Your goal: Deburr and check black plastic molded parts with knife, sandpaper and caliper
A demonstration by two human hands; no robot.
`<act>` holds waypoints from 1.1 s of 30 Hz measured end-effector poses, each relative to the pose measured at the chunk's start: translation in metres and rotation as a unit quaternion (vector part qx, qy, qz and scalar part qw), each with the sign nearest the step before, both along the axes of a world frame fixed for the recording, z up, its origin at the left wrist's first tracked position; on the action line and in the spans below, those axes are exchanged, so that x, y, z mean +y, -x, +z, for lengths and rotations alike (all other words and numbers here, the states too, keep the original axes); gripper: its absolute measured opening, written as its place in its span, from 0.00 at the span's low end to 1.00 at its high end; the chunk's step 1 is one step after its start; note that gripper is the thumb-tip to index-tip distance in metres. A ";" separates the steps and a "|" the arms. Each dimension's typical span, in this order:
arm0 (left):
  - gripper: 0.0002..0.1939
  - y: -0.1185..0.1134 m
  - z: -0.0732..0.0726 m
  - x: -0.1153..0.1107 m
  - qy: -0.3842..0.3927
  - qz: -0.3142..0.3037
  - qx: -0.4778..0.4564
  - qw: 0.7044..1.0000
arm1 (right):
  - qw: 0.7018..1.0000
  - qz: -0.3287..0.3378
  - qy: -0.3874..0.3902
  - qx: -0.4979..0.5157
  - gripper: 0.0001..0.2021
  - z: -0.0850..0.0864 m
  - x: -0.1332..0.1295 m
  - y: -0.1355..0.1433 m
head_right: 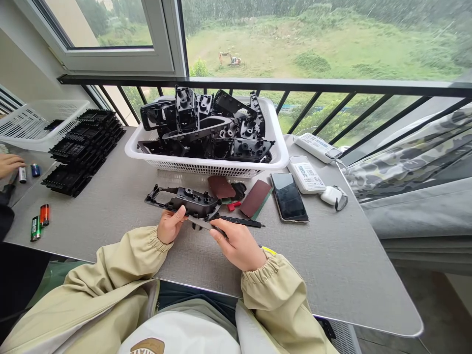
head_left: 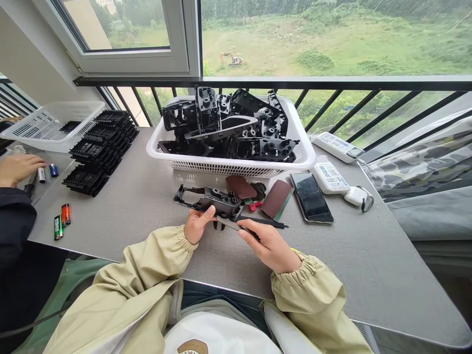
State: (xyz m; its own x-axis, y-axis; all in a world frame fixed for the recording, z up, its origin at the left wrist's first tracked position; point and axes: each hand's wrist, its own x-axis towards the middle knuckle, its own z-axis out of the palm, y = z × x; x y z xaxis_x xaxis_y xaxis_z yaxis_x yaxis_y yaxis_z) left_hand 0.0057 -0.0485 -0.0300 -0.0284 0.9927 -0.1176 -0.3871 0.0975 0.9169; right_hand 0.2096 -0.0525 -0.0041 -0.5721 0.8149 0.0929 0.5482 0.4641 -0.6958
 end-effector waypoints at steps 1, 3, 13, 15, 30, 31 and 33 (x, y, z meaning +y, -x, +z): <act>0.19 0.000 0.001 0.000 -0.003 -0.002 -0.001 1.000 | 1.000 0.014 -0.002 0.005 0.17 0.001 0.000 -0.001; 0.21 0.000 0.003 0.000 -0.008 -0.014 -0.007 1.000 | 0.999 0.046 -0.004 0.014 0.18 0.004 0.001 -0.003; 0.22 -0.002 -0.002 -0.004 -0.005 0.030 0.037 0.999 | 0.997 -0.040 -0.061 -0.010 0.17 -0.004 -0.001 0.001; 0.23 -0.003 -0.002 -0.003 -0.019 0.032 0.058 0.998 | 0.996 -0.049 -0.068 -0.017 0.17 -0.006 -0.002 0.004; 0.21 -0.005 -0.005 0.000 -0.048 0.023 0.076 0.996 | 0.998 -0.045 -0.042 -0.007 0.18 -0.009 -0.004 0.008; 0.21 -0.005 -0.005 0.000 -0.043 0.025 0.068 0.996 | 0.998 -0.048 -0.041 0.003 0.18 -0.009 -0.004 0.008; 0.22 -0.006 -0.005 0.000 -0.038 0.027 0.060 0.997 | 0.997 -0.065 -0.044 0.023 0.18 -0.008 -0.004 0.008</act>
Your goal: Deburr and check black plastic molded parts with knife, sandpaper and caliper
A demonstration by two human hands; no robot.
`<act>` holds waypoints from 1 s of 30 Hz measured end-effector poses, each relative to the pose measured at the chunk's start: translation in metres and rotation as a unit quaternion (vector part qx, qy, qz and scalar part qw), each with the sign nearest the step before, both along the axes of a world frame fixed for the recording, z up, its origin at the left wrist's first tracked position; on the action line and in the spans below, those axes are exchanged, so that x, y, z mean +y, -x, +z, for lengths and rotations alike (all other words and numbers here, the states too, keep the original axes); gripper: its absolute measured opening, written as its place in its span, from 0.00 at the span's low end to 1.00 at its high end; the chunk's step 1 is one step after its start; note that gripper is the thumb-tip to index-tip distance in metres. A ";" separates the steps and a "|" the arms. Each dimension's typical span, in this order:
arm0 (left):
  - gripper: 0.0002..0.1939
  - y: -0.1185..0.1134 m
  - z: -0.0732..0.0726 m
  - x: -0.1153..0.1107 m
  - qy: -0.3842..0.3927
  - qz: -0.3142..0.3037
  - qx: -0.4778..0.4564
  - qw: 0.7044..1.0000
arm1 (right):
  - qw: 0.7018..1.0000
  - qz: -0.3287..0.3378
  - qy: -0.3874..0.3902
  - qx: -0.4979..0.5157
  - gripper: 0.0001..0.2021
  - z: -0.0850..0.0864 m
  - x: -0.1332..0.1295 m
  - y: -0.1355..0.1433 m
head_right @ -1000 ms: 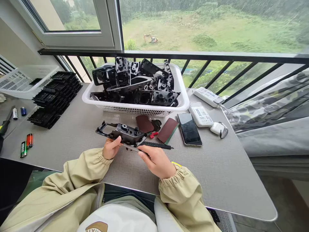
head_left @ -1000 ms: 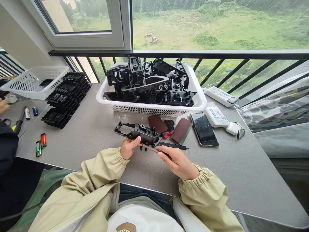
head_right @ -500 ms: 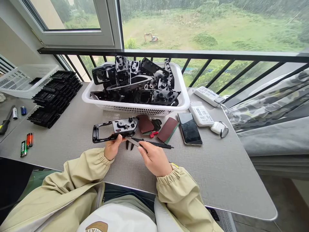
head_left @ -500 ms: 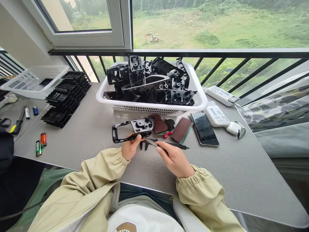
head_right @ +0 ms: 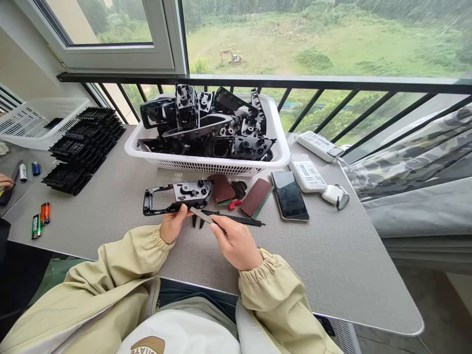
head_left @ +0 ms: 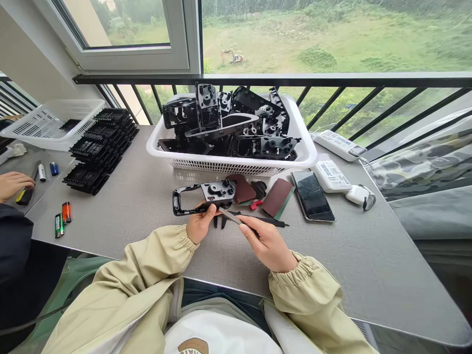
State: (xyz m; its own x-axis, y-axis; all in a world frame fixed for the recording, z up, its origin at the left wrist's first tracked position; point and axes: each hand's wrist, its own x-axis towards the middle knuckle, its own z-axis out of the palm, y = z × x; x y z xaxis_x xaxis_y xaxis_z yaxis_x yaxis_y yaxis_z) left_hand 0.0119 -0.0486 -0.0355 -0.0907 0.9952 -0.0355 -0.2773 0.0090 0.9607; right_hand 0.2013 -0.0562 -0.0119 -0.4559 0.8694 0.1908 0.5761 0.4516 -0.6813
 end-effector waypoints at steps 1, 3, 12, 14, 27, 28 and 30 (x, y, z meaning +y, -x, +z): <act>0.22 -0.001 0.000 0.000 0.002 -0.001 0.000 1.000 | 1.000 -0.007 -0.001 0.004 0.18 0.000 0.000 0.000; 0.22 -0.001 0.001 0.000 0.003 0.001 0.000 1.000 | 1.000 -0.015 -0.001 -0.005 0.18 -0.001 0.001 0.001; 0.24 0.000 0.002 0.001 0.024 0.010 -0.015 1.000 | 0.999 -0.008 0.026 -0.040 0.19 -0.003 0.000 0.001; 0.24 0.000 0.003 0.003 0.033 0.018 -0.037 0.999 | 0.999 0.002 0.031 -0.033 0.18 -0.001 0.001 0.000; 0.20 0.001 0.022 0.010 0.093 -0.030 -0.137 0.986 | 1.000 0.004 0.013 0.012 0.24 0.003 -0.002 0.001; 0.20 0.001 0.023 0.010 0.094 -0.032 -0.135 0.986 | 1.000 0.010 0.016 0.010 0.24 0.002 -0.002 0.001; 0.21 0.001 0.024 0.011 0.102 -0.033 -0.135 0.985 | 1.000 0.018 0.013 0.007 0.23 0.001 -0.002 0.001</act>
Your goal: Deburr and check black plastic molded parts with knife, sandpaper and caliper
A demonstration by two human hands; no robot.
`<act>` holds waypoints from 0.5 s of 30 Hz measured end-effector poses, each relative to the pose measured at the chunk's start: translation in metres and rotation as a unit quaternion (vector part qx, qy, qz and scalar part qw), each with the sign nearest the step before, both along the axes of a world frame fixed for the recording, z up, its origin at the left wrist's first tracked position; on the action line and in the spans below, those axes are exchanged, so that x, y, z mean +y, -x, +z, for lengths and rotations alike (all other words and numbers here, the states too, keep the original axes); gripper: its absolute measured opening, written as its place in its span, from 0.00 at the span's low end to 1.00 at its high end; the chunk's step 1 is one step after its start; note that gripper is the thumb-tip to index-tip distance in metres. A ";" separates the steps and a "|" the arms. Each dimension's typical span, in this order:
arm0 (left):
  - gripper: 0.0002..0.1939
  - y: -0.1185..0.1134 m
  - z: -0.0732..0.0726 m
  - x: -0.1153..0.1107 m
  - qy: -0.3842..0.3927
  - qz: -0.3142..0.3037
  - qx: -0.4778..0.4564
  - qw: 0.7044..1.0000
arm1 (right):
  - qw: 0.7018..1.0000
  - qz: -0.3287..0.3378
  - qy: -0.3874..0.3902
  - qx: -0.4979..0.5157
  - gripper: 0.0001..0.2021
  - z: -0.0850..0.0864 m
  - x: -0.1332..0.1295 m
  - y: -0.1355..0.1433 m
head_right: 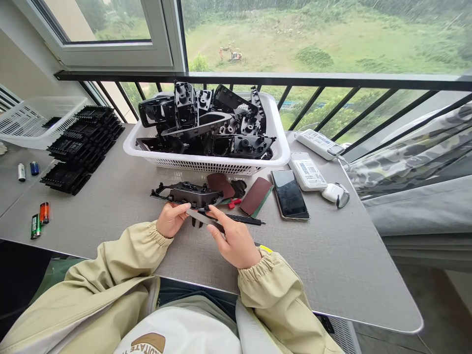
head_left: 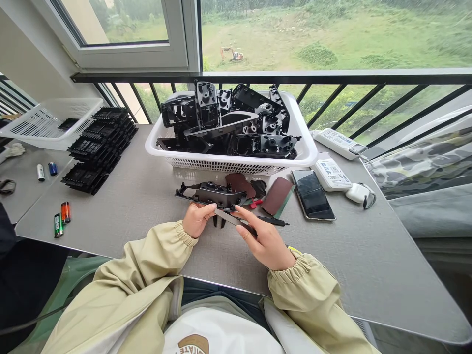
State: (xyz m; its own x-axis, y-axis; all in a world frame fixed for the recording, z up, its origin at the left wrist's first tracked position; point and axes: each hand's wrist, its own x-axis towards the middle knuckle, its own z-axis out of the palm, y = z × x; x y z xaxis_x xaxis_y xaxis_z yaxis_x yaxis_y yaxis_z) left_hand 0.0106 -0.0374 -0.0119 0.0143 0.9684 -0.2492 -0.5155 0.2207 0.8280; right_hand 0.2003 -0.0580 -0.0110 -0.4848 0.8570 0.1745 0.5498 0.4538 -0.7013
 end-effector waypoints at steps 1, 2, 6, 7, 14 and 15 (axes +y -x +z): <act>0.20 0.000 0.000 0.001 0.005 -0.002 -0.003 1.000 | 1.000 0.003 -0.005 0.000 0.23 -0.001 0.000 0.000; 0.19 0.001 -0.001 0.001 0.012 -0.005 -0.008 1.000 | 1.000 0.005 -0.010 0.001 0.23 -0.001 0.000 0.001; 0.08 0.004 -0.005 0.003 0.050 -0.018 -0.023 0.998 | 1.000 0.010 -0.013 -0.005 0.22 -0.001 -0.002 0.002; 0.06 0.005 -0.006 0.003 0.061 -0.023 -0.023 0.998 | 1.000 0.011 -0.009 -0.010 0.22 -0.001 -0.002 0.003; 0.07 0.003 -0.004 0.001 0.074 -0.068 -0.035 0.994 | 1.000 0.026 -0.006 -0.012 0.21 0.002 -0.003 0.004; 0.08 0.003 -0.004 0.001 0.070 -0.064 -0.034 0.995 | 0.999 0.031 -0.005 -0.012 0.21 0.002 -0.003 0.004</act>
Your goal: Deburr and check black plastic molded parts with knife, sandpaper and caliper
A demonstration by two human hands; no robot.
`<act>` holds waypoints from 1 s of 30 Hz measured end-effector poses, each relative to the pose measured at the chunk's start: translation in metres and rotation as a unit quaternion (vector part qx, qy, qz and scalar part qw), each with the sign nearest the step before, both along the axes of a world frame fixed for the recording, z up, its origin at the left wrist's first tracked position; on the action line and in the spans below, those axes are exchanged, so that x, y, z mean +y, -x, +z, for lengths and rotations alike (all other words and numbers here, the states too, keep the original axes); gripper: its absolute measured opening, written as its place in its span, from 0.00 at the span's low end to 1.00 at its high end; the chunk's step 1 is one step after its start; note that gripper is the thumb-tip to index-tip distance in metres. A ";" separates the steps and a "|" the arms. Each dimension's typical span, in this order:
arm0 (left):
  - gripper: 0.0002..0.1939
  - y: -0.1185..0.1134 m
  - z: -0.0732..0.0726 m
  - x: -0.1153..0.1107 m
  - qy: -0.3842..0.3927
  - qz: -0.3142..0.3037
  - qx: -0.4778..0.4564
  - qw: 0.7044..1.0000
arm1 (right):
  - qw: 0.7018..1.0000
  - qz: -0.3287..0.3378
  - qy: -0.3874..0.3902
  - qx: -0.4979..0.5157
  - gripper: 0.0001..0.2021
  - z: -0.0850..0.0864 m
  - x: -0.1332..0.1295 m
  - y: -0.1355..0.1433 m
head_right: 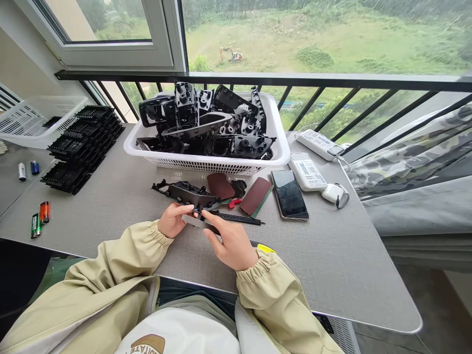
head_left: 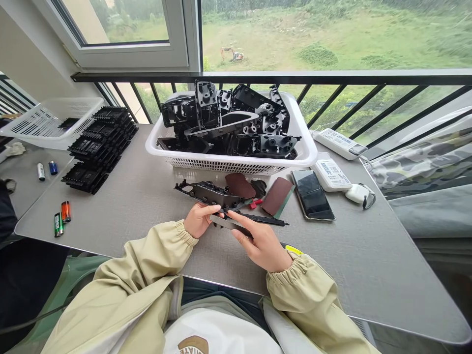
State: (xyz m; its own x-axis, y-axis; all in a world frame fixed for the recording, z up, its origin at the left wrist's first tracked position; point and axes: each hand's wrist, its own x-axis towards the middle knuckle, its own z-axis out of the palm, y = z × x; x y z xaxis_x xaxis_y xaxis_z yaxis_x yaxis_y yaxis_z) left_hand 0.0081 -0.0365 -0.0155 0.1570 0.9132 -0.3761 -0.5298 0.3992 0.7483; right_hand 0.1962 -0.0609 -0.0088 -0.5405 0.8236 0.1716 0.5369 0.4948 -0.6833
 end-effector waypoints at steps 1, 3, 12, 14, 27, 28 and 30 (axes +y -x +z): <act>0.09 -0.001 0.000 0.000 -0.003 0.004 0.001 1.000 | 1.000 0.003 0.000 0.001 0.21 0.000 0.000 0.000; 0.10 -0.002 0.000 0.000 -0.010 0.010 0.001 1.000 | 1.000 0.005 -0.002 0.004 0.20 0.000 0.000 0.001; 0.17 0.002 -0.004 -0.002 -0.059 0.010 -0.008 0.998 | 0.999 -0.036 -0.014 0.017 0.15 0.000 0.004 -0.006; 0.20 0.002 -0.005 -0.002 -0.076 0.014 0.004 0.997 | 0.998 -0.051 -0.006 0.019 0.15 0.000 0.005 -0.009; 0.23 0.003 -0.014 -0.010 -0.165 0.004 0.116 0.979 | 0.999 -0.049 0.001 0.011 0.17 -0.003 0.006 -0.008; 0.23 0.003 -0.013 -0.010 -0.164 0.002 0.112 0.980 | 0.999 -0.046 0.002 0.011 0.17 -0.002 0.006 -0.008; 0.22 0.002 -0.012 -0.011 -0.165 0.000 0.105 0.981 | 0.999 -0.040 0.005 0.011 0.17 0.000 0.006 -0.009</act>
